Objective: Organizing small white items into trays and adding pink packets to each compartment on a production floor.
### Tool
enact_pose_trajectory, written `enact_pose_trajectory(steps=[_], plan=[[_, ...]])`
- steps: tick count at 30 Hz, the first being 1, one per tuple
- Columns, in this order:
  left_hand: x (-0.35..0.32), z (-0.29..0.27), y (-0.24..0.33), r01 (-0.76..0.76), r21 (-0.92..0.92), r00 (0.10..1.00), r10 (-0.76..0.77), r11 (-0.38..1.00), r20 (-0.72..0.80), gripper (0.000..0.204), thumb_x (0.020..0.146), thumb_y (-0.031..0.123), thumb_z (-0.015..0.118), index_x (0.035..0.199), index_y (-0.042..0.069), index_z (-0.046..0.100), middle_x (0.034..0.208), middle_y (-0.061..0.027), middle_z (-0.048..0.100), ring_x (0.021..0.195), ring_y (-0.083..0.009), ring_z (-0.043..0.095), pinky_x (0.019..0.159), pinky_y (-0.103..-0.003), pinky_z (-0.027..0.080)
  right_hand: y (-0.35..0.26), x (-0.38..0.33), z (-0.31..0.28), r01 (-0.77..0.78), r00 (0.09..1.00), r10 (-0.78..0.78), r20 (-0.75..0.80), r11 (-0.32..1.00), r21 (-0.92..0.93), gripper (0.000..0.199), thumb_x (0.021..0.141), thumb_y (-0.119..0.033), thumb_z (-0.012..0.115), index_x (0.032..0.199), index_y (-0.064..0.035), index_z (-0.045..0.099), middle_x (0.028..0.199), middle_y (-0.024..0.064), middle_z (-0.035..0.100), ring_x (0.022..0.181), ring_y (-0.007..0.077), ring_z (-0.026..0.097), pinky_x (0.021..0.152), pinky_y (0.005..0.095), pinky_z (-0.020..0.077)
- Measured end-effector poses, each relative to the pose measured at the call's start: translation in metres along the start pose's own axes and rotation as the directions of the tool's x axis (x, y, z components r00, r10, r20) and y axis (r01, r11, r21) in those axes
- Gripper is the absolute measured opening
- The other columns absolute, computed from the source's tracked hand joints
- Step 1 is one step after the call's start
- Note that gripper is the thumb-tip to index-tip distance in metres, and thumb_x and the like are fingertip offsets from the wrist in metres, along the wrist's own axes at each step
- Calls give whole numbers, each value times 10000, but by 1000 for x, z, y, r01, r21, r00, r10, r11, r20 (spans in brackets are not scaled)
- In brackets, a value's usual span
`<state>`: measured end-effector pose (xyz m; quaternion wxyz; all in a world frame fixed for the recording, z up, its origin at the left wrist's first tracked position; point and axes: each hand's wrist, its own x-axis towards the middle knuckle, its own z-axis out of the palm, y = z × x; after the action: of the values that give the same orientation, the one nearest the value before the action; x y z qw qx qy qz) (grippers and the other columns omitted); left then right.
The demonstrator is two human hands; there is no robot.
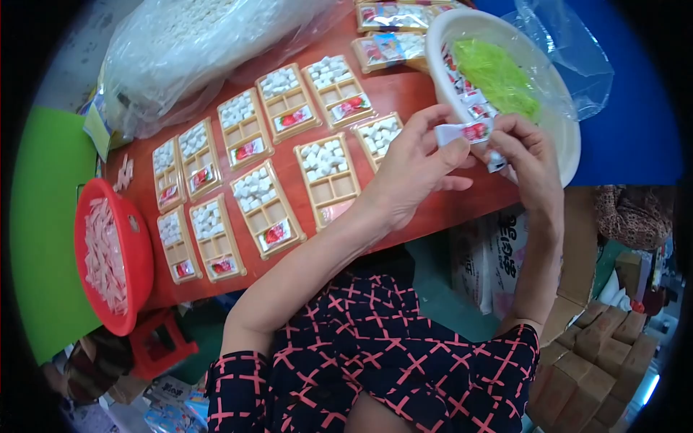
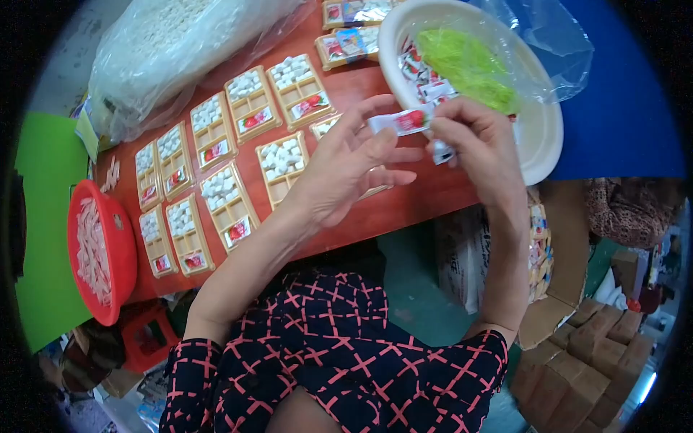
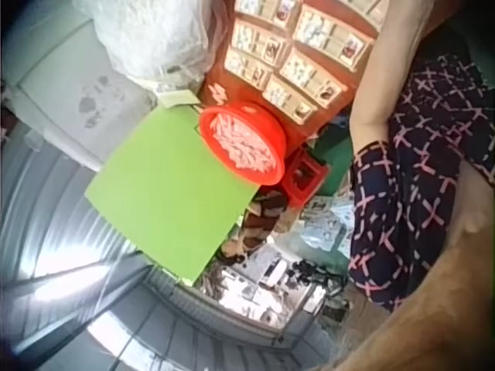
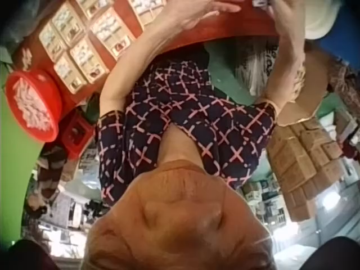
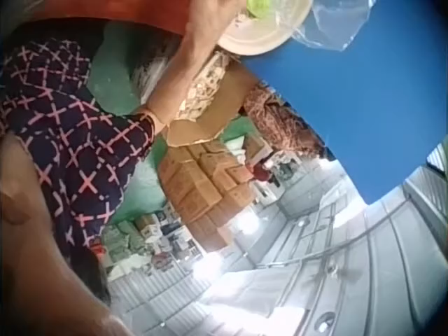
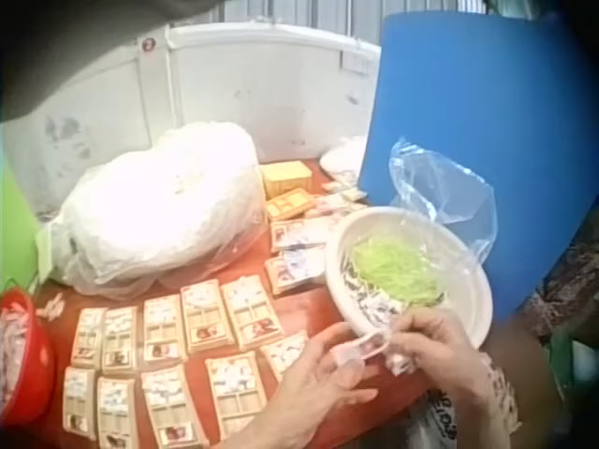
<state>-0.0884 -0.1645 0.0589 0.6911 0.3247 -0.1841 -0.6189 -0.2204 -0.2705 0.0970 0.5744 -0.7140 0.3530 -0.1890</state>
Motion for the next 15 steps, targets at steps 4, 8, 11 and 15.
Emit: enact_pose_trajectory(steps=[4,8,11,15], plan=[[-7,-29,-9,32,-20,984,-35,999,-176,288,856,120,472,1096,-18,394,937,-160,552,796,-186,592,632,-266,519,28,7,31,-8,994,-27,104,944,329,150,828,-133,498,910,-21,555,799,7,569,665,36,508,524,153,382],[-42,-59,-2,56,-64,928,-76,996,-364,239,864,129,464,1033,-34,421,932,-168,560,820,-205,599,641,-243,512,36,8,52,-89,993,41,113,883,460,196,828,-113,498,982,6,518,961,58,557,774,79,544,642,198,455],[-70,-79,-4,112,-80,919,-134,990,-371,216,866,139,465,1008,-22,438,933,-152,566,829,-217,598,643,-239,510,50,10,68,-94,993,47,107,868,489,256,779,-14,526,1028,17,479,936,69,543,836,119,551,736,239,484],[-97,-89,-9,132,-42,923,-138,990,-360,104,830,101,517,875,9,495,1024,-164,533,848,-202,591,645,-247,516,60,4,87,-92,996,82,43,847,524,271,719,65,543,974,10,469,880,48,533,837,134,551,765,252,487]])
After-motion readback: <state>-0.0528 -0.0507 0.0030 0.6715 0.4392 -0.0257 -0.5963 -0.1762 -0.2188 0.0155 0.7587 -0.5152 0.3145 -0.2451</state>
